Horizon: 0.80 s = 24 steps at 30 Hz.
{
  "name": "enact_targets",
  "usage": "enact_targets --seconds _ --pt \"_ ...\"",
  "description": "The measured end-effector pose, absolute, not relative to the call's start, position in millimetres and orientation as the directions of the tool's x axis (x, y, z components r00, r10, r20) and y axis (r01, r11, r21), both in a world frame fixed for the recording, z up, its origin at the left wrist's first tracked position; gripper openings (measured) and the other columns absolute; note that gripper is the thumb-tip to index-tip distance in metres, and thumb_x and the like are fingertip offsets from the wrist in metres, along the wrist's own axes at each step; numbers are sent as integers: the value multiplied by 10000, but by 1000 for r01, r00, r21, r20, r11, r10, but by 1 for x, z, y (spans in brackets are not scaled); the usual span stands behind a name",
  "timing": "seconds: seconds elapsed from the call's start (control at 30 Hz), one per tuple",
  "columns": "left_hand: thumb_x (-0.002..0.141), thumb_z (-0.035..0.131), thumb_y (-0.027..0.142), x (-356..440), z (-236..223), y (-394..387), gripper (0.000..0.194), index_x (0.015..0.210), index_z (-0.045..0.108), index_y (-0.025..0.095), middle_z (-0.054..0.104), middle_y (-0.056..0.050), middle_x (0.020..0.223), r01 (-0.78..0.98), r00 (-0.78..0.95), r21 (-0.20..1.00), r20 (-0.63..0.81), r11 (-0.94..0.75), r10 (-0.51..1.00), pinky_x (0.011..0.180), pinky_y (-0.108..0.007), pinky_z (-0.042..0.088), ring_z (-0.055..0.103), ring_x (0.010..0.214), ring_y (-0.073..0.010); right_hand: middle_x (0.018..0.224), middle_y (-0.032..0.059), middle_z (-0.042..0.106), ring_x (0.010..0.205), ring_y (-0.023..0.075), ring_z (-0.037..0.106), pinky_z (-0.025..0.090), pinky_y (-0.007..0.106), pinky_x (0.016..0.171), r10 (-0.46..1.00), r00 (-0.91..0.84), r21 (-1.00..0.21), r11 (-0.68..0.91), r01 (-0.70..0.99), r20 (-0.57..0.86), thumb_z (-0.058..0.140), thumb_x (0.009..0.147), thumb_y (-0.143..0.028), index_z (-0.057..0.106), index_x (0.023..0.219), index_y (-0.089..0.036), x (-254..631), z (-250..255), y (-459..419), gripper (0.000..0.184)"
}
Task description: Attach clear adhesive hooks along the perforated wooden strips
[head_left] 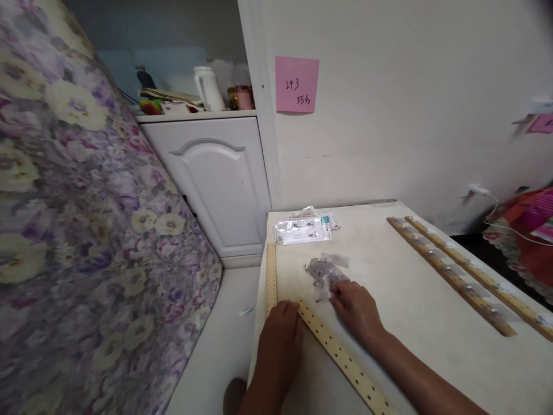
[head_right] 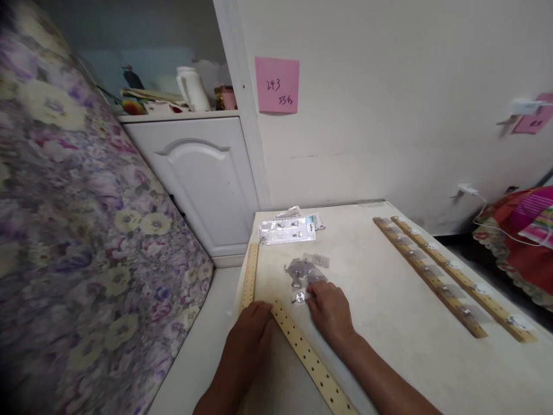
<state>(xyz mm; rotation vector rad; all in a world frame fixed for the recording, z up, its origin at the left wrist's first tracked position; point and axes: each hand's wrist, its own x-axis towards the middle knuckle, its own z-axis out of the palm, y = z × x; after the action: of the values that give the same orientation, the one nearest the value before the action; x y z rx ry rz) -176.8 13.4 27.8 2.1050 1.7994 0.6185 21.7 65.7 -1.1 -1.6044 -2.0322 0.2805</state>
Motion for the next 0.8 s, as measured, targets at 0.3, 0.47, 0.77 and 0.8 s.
enact_targets --seconds 0.3,0.47,0.77,0.8 --pt "844 375 163 -177 32 11 306 1062 590 159 589 -103 1076 745 115 623 230 -237 966 908 -357 427 536 1034 -214 736 -7 585 583 142 492 395 242 551 964 -46 -847 252 468 262 524 818 -295 597 948 -210 30 -3 59 172" --pt "841 458 222 -168 39 12 267 1079 574 188 599 -60 987 567 73 790 234 -233 970 756 -292 444 557 815 -163 743 0 540 653 147 488 386 250 604 930 -190 -863 365 349 316 531 828 -259 619 848 -206 19 25 51 105" --pt "745 573 299 -170 31 15 143 745 593 158 477 50 581 87 96 993 -84 76 992 537 -213 323 412 549 -88 619 -47 502 576 87 425 309 209 551 922 -385 -987 -28 -159 36 662 759 -248 605 772 -170 -6 24 53 97" --pt "727 586 309 -170 30 16 155 725 583 154 462 57 561 36 112 994 -107 104 988 516 -209 306 388 522 -80 599 -53 493 552 78 409 292 203 532 911 -412 -966 -90 -241 18 671 755 -247 606 773 -167 -7 20 54 105"
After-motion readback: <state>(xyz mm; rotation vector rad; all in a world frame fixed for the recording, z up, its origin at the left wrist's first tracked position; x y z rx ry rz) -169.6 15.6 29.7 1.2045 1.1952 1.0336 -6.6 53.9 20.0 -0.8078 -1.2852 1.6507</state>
